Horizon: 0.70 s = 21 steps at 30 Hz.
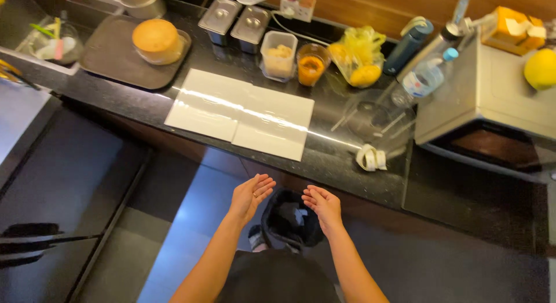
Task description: The person lifts cake layers out of round baking pans, peels plastic wrap from a layer, and stacks the layers on a tray. They carry one wrapped layer to a microwave oven, place it inside, throw trash into a bin, and tie a plastic bag of fruit on the counter.
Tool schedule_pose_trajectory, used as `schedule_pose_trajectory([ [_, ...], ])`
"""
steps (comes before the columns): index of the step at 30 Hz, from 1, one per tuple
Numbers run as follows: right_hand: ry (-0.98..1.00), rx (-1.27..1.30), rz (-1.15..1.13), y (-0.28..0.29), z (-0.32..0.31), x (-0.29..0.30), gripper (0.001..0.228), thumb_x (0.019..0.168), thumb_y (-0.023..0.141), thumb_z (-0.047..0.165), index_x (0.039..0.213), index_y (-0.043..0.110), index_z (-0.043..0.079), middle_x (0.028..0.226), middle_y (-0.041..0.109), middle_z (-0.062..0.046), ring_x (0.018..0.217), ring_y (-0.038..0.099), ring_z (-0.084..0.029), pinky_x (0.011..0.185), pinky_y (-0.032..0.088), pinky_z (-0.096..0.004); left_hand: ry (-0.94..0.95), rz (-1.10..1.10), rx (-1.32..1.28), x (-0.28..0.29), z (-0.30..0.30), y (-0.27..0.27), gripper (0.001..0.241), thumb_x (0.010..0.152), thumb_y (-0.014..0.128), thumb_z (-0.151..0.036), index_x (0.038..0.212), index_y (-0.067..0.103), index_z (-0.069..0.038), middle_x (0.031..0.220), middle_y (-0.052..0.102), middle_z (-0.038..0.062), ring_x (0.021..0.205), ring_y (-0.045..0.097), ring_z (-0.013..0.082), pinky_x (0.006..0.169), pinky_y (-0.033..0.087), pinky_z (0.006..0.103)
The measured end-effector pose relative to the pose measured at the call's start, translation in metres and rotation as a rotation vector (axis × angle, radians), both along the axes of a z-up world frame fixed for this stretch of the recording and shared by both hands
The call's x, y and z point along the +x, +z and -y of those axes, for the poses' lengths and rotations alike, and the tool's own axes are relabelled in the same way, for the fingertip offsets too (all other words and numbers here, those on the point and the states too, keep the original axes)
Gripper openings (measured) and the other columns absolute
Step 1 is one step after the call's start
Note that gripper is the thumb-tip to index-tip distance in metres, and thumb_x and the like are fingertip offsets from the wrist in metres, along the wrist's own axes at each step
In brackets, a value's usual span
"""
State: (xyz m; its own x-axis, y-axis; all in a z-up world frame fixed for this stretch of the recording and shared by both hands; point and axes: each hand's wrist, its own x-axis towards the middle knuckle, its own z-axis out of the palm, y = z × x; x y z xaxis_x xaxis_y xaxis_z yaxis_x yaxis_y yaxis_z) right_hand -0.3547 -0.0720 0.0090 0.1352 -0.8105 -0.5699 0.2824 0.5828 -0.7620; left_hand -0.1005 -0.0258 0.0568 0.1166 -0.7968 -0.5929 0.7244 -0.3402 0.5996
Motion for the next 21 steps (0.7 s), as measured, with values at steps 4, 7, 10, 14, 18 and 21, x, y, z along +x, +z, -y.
schedule_pose_trajectory([
  [4,-0.035,0.018,-0.006,0.013,-0.021,-0.023,0.032,0.098,0.064,0.017,0.122,0.068,-0.004,0.110,0.075,-0.017,0.094,0.074,-0.022,0.079,0.059,-0.031,-0.081,-0.065,0.055,-0.034,-0.002,-0.006,0.049,0.102,0.053,-0.026,0.134,0.054,0.011,0.133,0.065,0.026,0.121,0.067,0.0336,0.100,0.055,0.0414],
  [7,-0.051,0.011,0.011,-0.005,-0.038,-0.036,0.033,0.099,0.063,0.021,0.122,0.068,-0.003,0.114,0.076,-0.015,0.097,0.074,-0.021,0.082,0.059,-0.030,-0.188,-0.003,0.078,-0.056,-0.006,-0.043,0.047,0.101,0.055,-0.022,0.137,0.054,0.010,0.137,0.064,0.025,0.124,0.067,0.0329,0.104,0.053,0.0406],
  [10,-0.015,-0.009,-0.035,-0.042,-0.056,-0.037,0.035,0.099,0.064,0.023,0.122,0.070,-0.003,0.115,0.076,-0.011,0.100,0.073,-0.019,0.084,0.059,-0.030,-0.234,0.065,0.122,-0.078,-0.016,-0.112,0.049,0.099,0.057,-0.024,0.138,0.056,0.006,0.138,0.064,0.021,0.130,0.063,0.0326,0.108,0.051,0.0425],
  [14,-0.008,0.050,-0.099,-0.104,-0.071,-0.027,0.038,0.096,0.067,0.024,0.126,0.070,0.001,0.118,0.074,-0.006,0.106,0.070,-0.015,0.087,0.057,-0.031,-0.290,0.060,0.278,-0.114,-0.025,-0.200,0.055,0.102,0.054,-0.038,0.140,0.059,0.002,0.144,0.062,0.011,0.138,0.052,0.0283,0.112,0.039,0.0415],
  [18,0.001,-0.021,-0.109,-0.224,-0.073,-0.015,0.044,0.100,0.062,0.029,0.137,0.064,0.006,0.128,0.070,-0.006,0.119,0.062,-0.018,0.100,0.047,-0.031,-0.161,-0.085,0.377,-0.143,-0.025,-0.323,0.054,0.103,0.053,-0.046,0.134,0.061,-0.002,0.130,0.066,0.009,0.125,0.057,0.0266,0.107,0.042,0.0431],
  [21,0.077,-0.116,-0.185,-0.289,-0.083,-0.006,0.046,0.104,0.055,0.030,0.142,0.058,0.004,0.140,0.064,-0.009,0.132,0.057,-0.023,0.111,0.041,-0.032,-0.067,-0.230,0.309,-0.156,-0.040,-0.412,0.047,0.106,0.054,-0.047,0.127,0.062,-0.005,0.118,0.066,0.008,0.110,0.059,0.0258,0.101,0.045,0.0442],
])
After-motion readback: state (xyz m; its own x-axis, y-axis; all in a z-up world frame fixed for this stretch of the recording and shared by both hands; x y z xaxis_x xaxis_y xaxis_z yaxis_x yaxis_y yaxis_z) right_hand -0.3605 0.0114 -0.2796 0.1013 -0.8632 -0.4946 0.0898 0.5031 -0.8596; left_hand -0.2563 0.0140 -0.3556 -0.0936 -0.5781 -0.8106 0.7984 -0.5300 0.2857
